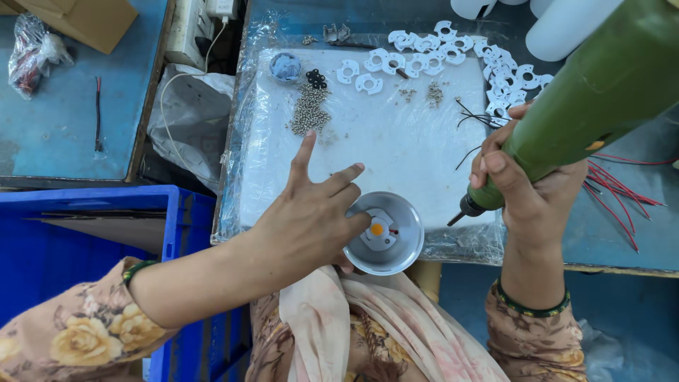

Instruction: The person assembles LED light fixtures by inserting LEDs and wires into white cylindrical housings, securing components with a power drill, and adding washers and nuts. The person repeats this process for multiple units, placing finished housings aside.

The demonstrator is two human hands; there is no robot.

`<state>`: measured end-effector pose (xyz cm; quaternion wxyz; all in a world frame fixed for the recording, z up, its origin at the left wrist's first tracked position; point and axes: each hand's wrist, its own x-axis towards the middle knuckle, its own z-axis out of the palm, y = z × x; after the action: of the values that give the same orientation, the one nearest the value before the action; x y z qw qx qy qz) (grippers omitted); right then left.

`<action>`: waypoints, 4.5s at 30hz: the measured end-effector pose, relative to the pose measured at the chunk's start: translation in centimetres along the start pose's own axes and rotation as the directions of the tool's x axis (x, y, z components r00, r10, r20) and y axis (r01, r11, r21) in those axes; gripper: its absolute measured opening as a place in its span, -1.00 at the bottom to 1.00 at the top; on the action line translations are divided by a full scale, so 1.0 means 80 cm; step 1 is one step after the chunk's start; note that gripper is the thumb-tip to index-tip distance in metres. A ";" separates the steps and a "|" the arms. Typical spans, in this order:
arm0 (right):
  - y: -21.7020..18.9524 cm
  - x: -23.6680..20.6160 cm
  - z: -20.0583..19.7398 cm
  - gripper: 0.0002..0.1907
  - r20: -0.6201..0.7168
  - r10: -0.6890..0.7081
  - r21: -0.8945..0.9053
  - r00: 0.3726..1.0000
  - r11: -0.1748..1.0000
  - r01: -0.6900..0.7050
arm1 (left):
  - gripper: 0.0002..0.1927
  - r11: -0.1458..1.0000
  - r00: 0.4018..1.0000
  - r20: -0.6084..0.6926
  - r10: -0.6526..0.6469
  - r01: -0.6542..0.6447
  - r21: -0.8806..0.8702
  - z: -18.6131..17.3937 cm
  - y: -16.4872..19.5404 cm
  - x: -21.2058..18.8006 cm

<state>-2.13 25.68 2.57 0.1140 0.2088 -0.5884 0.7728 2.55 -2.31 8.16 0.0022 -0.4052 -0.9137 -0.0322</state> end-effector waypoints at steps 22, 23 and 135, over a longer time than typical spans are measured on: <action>-0.159 0.049 0.048 -0.61 0.242 -0.122 0.158 0.962 0.984 0.085 | 0.09 0.922 0.982 -0.171 -0.077 0.004 -0.387 0.047 -0.005 -0.033; -0.160 0.048 0.055 -0.60 0.245 -0.128 0.161 0.961 0.983 0.090 | 0.08 0.897 0.980 -0.179 -0.088 0.000 -0.442 0.051 -0.005 -0.032; -0.073 0.097 0.082 -0.27 0.526 -0.115 0.290 0.843 0.956 -0.051 | 0.08 0.455 0.870 -0.329 -0.366 -0.142 -0.879 0.116 0.001 -0.012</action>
<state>-5.31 20.48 12.57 -0.0744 0.4410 -0.4719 0.7598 3.44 -2.39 -1.13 0.0139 -0.2616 -0.7570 -0.5987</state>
